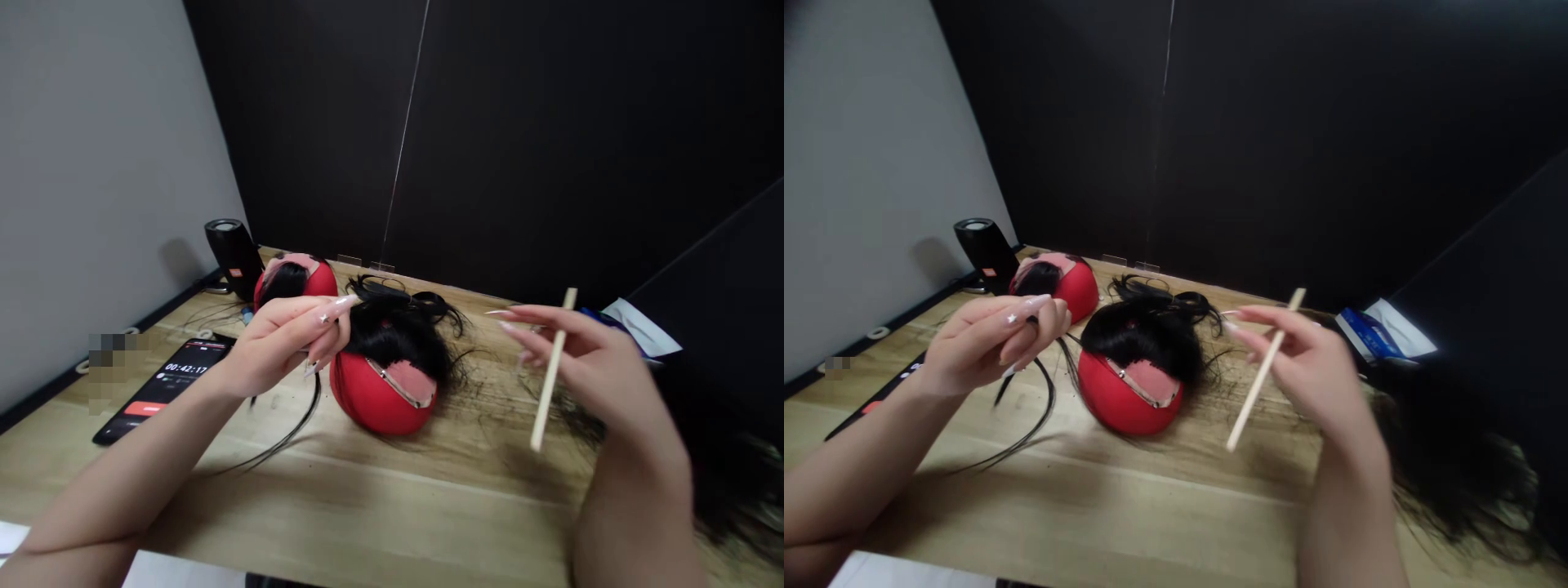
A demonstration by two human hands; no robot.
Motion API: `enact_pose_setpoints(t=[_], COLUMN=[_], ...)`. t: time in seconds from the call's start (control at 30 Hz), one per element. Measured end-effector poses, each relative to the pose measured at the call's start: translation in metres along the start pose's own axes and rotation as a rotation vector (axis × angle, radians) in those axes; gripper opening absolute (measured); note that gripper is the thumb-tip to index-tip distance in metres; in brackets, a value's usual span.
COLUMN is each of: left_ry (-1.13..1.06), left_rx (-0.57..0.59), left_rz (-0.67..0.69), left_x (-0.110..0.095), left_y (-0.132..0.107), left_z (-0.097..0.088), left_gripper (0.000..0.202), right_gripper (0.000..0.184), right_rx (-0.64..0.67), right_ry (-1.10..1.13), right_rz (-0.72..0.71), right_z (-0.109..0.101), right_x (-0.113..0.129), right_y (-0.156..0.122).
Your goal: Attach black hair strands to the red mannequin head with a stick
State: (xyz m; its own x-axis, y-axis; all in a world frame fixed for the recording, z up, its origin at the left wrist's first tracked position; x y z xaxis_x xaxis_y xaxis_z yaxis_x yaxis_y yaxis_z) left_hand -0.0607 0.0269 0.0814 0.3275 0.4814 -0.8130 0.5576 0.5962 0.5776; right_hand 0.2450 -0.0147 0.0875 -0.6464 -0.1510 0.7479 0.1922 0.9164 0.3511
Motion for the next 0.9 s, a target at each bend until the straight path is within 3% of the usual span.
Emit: enact_pose_setpoints(t=[0.07,0.13,0.17,0.23,0.3,0.4,0.57,0.63,0.8,0.9], left_ry=[-0.026,-0.030,-0.026,-0.016,-0.007,0.018,0.100,0.149,0.277,0.259], left_rx=[0.019,0.031,0.035,0.039,0.042,0.008,-0.077,-0.078,-0.144,-0.143], left_rz=[0.016,0.023,0.022,0.014,0.017,0.031,0.035,0.032,0.011,-0.011], left_x=[-0.003,-0.007,-0.009,-0.011,-0.012,-0.011,-0.010,-0.011,-0.013,-0.010], left_y=[-0.002,-0.004,-0.004,-0.006,-0.007,-0.006,-0.003,-0.003,-0.004,-0.004], left_z=[0.002,0.005,0.006,0.006,0.005,0.001,-0.006,-0.008,-0.018,-0.018], left_gripper=[0.046,0.047,0.047,0.047,0.047,0.048,0.046,0.045,0.044,0.043], right_gripper=[0.040,0.050,0.050,0.049,0.043,0.040,0.045,0.045,0.037,0.028], right_rx=[0.253,0.566,0.664,0.767,0.788,0.749,0.617,0.552,0.215,0.140], right_ry=[0.287,0.470,0.532,0.604,0.641,0.675,0.654,0.610,0.540,0.530], right_rz=[-0.038,-0.014,-0.002,0.047,0.133,0.247,0.327,0.308,0.189,0.140], right_z=[0.048,0.096,0.115,0.141,0.153,0.150,0.124,0.112,0.073,0.054], right_x=[0.019,0.029,0.031,0.030,0.026,0.021,0.011,0.008,0.006,0.009], right_y=[-0.011,-0.025,-0.031,-0.039,-0.041,-0.037,-0.023,-0.017,-0.003,-0.001])
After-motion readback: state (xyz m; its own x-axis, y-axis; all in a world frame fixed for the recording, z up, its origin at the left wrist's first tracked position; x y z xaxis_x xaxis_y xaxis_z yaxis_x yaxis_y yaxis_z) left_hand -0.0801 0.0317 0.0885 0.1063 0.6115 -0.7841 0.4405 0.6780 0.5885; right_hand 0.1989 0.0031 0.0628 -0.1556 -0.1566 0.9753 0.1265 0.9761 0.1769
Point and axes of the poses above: each hand's wrist, its own y-axis towards the middle knuckle, its own z-axis out of the palm, x = y × z, the point moved 5 cm from there along y, towards the middle knuckle, and after that the axes turned 2 degrees about -y, right-handed, at the moved point
